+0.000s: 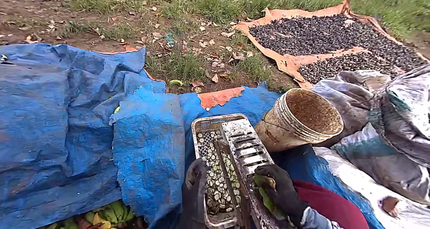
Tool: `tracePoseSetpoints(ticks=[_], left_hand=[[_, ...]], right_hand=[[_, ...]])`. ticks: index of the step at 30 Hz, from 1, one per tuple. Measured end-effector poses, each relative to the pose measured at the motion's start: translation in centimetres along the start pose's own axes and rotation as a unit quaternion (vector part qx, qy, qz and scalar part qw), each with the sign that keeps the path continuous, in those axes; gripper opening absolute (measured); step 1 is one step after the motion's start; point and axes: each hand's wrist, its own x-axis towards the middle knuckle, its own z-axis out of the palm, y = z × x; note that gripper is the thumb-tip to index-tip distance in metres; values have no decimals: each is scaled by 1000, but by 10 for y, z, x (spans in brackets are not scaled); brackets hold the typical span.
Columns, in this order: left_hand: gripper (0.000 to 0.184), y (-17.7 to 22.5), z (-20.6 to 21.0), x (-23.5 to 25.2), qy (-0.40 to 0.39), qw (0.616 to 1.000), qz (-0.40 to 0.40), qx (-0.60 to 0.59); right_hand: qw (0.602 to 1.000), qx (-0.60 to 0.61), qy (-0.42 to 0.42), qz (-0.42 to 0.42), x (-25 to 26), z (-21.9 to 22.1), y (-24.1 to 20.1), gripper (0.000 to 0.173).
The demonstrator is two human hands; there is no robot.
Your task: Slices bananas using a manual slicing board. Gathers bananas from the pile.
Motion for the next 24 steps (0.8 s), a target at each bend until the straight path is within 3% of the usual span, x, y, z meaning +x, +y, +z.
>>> tracePoseSetpoints(ticks=[2,4,8,10,14,16,18,20,22,24], left_hand=[[40,3,-1,3,4,1000,3,-8],[39,3,3,4,2,1000,0,-8],[39,3,4,5,3,1000,-1,4],[38,6,2,6,6,1000,5,3],[38,11,-3,3,14,1000,4,-2],[39,10,-2,4,2,1000,4,-5],[40,7,0,6,-21,1000,4,-3],[40,6,4,3,-28,1000,-4,0],[39,10,5,4,-14,1000,1,0],[39,12,1,4,5,1000,13,-6]], right_hand=[[994,-86,34,-63,-33,-5,0,37],[983,-152,38,-92,-2,6,7,33],[962,-207,-169,64,124,30,-4,38],[965,-209,-151,55,129,35,3,37],[985,-150,-17,-86,21,13,-3,31],[983,-137,7,-125,-1,10,-4,30],[987,-108,-35,-118,32,20,-3,27],[994,-46,-93,-18,88,30,2,28],[994,63,-61,62,125,34,13,26],[986,153,-11,68,114,21,15,29]])
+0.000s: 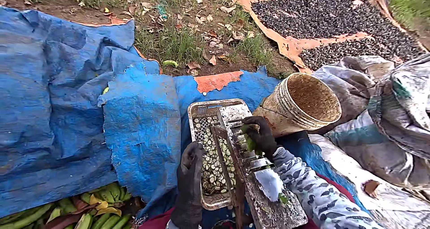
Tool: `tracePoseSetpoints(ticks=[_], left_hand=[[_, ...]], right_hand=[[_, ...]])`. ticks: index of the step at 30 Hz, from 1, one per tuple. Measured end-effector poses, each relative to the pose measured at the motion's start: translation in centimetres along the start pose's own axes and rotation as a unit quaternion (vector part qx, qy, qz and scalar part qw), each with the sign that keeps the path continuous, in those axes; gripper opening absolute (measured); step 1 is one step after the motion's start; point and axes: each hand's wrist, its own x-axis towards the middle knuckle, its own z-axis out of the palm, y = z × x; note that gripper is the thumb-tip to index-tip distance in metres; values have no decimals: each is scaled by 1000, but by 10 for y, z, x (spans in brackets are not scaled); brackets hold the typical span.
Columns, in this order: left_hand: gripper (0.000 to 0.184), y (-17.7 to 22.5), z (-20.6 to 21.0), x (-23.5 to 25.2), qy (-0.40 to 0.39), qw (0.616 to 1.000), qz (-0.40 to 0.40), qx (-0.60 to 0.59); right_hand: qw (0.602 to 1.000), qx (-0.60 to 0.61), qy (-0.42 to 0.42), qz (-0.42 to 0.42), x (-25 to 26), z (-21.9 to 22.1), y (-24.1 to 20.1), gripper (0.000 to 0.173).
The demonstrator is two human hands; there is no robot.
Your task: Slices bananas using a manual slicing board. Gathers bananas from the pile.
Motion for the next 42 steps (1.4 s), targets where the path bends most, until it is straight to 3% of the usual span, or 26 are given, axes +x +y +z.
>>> tracePoseSetpoints(ticks=[2,5,8,12,15,19,21,25,27,30,33,38,42], left_hand=[[39,-2,-7,0,10,1000,-5,-7],[38,-6,-3,5,14,999,-27,-14],[40,-10,10,-1,-41,998,-39,24],[40,-10,13,-9,-63,996,-36,42],[41,1,2,-7,-45,998,-19,44],[40,0,-1,-7,-49,998,-3,36],[40,-2,4,-9,-58,997,-22,36],[38,-5,9,-9,-45,998,-33,28],[38,2,7,-10,-46,998,-27,32],[38,7,3,-11,-51,998,-20,34],[38,0,4,-12,-50,998,-26,25],[37,0,5,-13,-39,999,-26,26],[37,-1,3,-10,-29,999,-22,27]], right_hand=[[999,49,2,-24,-59,-12,-3,32],[993,-26,-17,-116,-129,-9,-1,35],[985,-105,6,-140,-85,18,8,37],[982,-182,-22,-38,17,32,16,27],[980,-197,-32,4,-11,10,13,31],[952,-278,10,-131,-123,-13,-1,32],[939,-313,-19,-140,-109,-4,-8,26],[911,-374,-165,50,-11,22,-17,35],[921,-363,-141,22,-19,17,-7,34],[944,-296,-87,-117,-97,-4,-6,29],[931,-293,-67,-209,-126,-6,-9,26],[944,-254,-115,-177,-57,15,10,28],[972,-144,-93,-163,-92,2,6,30]])
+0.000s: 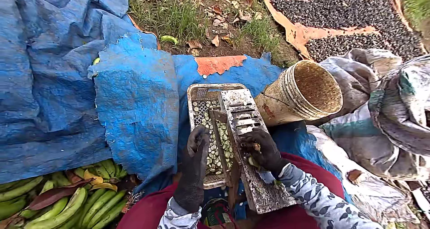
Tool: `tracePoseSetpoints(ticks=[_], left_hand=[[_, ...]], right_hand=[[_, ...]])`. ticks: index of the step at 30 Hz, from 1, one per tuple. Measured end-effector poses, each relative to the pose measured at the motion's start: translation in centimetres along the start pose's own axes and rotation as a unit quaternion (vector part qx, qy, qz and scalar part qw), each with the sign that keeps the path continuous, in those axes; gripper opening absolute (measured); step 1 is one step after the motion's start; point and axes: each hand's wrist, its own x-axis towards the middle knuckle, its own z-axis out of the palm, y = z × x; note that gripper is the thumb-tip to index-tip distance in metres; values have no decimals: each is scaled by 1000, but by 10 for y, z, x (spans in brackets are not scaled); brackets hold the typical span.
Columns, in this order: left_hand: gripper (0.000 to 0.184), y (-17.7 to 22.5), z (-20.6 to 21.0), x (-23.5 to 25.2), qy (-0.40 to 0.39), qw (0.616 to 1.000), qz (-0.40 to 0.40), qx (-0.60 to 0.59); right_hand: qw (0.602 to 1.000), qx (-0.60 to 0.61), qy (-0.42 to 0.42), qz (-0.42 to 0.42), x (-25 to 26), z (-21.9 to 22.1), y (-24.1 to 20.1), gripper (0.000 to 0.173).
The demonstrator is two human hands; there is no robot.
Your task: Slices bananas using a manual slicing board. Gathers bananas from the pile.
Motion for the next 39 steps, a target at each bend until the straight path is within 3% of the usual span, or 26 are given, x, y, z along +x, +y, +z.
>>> tracePoseSetpoints(ticks=[2,5,8,10,12,15,19,22,25,29,30,33,34,35,37,39], left_hand=[[35,-3,-1,2,1,1000,-3,0],[35,-3,4,3,-5,1000,-10,5],[35,-3,6,2,-10,1000,-8,0],[36,0,0,3,-1,1000,2,9],[36,1,-4,4,15,1000,3,16],[37,-1,-3,6,18,999,-10,25],[39,-1,5,6,2,999,-14,36],[37,-1,4,6,8,1000,-12,21],[36,-4,2,7,17,999,-18,32],[37,-5,6,5,5,999,-13,31],[38,-5,7,5,2,999,-14,29],[37,-2,7,5,12,999,-14,33],[36,-1,7,4,17,999,-15,35],[36,-1,7,4,19,999,-17,36],[35,-2,7,4,17,999,-14,33],[35,-2,6,4,10,999,-10,33]], right_hand=[[999,-41,2,-21,-21,0,-15,33],[992,-124,-18,-25,9,6,-10,25],[967,-199,-60,147,78,13,6,29],[939,-217,-88,250,104,3,5,44],[928,-182,-136,296,108,-24,3,65],[936,-105,-216,258,105,-62,16,87],[933,-27,-321,162,99,-57,39,103],[930,-79,-324,158,94,-53,36,91],[930,-171,-274,175,86,-60,23,68],[959,-75,-223,160,70,-56,30,59],[959,-39,-226,165,68,-54,31,63],[937,-74,-292,178,73,-59,25,109],[930,-98,-308,175,74,-60,22,109],[925,-112,-319,174,73,-61,20,101],[929,-103,-302,186,63,-60,20,67],[944,-43,-248,216,46,-55,22,58]])
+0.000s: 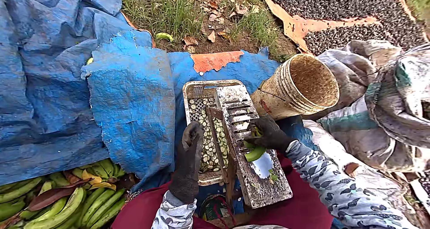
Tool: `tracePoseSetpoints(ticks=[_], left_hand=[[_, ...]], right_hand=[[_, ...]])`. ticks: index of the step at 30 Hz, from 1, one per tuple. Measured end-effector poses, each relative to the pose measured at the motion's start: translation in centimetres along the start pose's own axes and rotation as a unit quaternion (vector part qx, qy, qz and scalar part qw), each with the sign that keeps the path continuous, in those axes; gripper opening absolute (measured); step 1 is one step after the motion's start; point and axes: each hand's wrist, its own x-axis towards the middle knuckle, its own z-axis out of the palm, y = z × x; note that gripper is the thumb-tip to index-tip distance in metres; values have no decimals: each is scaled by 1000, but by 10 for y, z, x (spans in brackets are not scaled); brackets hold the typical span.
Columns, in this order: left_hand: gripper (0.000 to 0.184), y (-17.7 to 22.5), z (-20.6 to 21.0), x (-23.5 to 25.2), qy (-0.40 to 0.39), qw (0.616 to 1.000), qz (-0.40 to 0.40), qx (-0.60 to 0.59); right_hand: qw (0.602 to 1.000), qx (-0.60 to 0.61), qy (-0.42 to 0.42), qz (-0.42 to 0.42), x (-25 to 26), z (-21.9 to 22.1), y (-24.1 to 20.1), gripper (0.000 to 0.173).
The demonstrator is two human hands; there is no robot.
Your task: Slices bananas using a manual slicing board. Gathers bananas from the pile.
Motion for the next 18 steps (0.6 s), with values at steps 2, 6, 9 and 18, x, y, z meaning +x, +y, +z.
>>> tracePoseSetpoints(ticks=[2,6,9,18], left_hand=[[37,-2,0,-1,-4,1000,-5,7],[38,-2,1,-2,-12,1000,-10,6],[38,0,2,-4,-11,1000,-9,-4],[37,-3,-4,-6,-9,1000,2,-23]], right_hand=[[996,81,30,-3,-15,12,4,71],[994,37,72,-68,-40,37,-8,92],[983,-2,178,-41,-46,34,-15,74],[870,-265,408,-81,-75,42,-18,50]])
